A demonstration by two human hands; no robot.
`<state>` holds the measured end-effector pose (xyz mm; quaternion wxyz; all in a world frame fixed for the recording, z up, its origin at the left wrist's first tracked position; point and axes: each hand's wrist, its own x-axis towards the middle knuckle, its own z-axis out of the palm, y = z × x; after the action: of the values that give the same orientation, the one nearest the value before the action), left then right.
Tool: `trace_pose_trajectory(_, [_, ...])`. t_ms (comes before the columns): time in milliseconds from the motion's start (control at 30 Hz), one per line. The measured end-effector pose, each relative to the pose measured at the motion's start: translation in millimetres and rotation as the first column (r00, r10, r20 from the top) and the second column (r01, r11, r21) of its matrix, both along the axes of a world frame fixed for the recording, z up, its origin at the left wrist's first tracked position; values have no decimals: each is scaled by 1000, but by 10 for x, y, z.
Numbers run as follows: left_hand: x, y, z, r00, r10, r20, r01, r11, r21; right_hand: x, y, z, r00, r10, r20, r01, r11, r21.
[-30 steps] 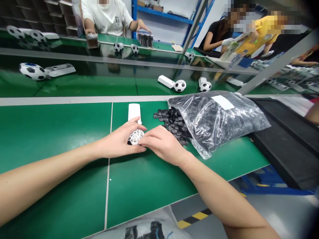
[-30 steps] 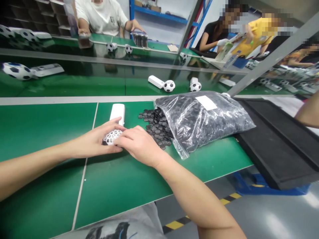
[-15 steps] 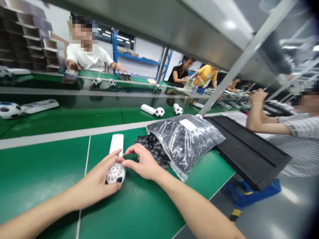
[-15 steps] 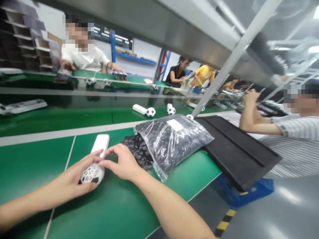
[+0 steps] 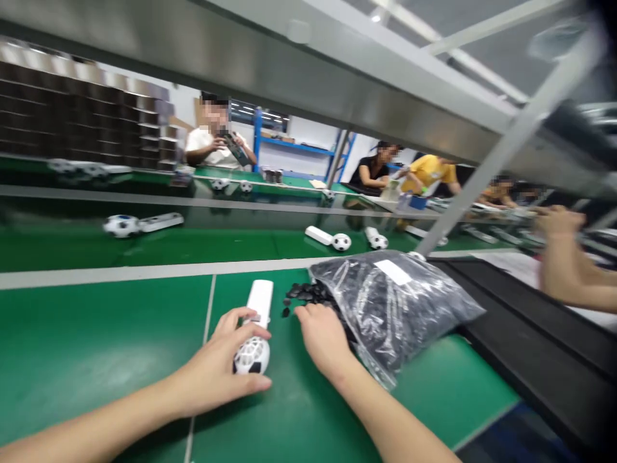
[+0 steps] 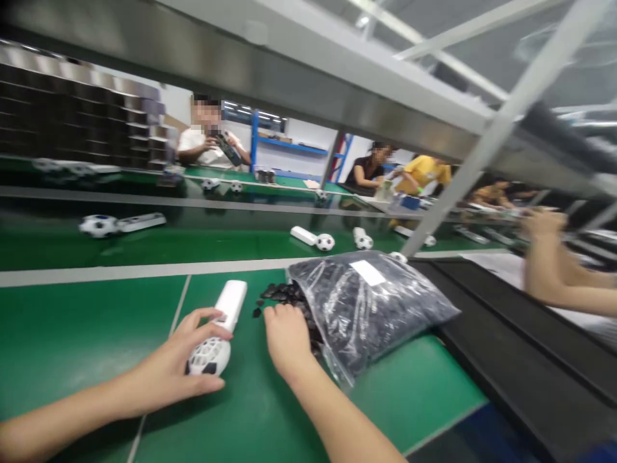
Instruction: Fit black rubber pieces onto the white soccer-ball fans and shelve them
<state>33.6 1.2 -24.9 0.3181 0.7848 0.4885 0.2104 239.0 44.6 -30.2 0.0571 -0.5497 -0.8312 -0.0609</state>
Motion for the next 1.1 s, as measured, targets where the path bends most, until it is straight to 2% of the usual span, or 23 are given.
trace_pose_trajectory(100, [-11, -34, 79, 998, 59, 33, -58, 998, -25, 54, 16, -12, 999, 2, -41, -3, 1000, -25])
trace_pose_trajectory(300, [-170, -41, 220, 995, -71, 69, 77, 992, -100, 131, -9, -89, 923, 159, -350, -191, 980, -57])
trace_pose_trajectory(400, [-201, -27, 220, 993, -99, 64, 107, 986, -126, 138, -23, -94, 879, 216, -425, -270, 960, -70])
trace_pose_trajectory(467, [-188, -20, 204, 996, -71, 53, 77, 989, -127, 140, -28, -78, 857, 236, -458, -295, 954, -62])
trace_pose_trajectory(600, [-142, -22, 185, 999, -13, 38, 18, 993, -119, 133, -63, -15, 831, 267, -488, -275, 960, 57])
trace_pose_trajectory(667, [-127, -29, 184, 1000, 12, 22, -10, 993, -118, 111, -96, 16, 782, 313, -539, -312, 945, 96])
trace_pose_trajectory(800, [-110, -44, 191, 995, 88, -40, -91, 991, -102, 32, -172, 49, 649, 375, -662, -462, 886, 49])
trace_pose_trajectory(933, [-104, -35, 208, 997, 32, -64, -38, 995, -94, -39, -237, 47, 608, 365, -706, -531, 847, -19])
trace_pose_trajectory(1100, [-87, -18, 211, 994, 4, -108, -12, 997, -75, -82, -287, 35, 545, 357, -759, -573, 819, -26])
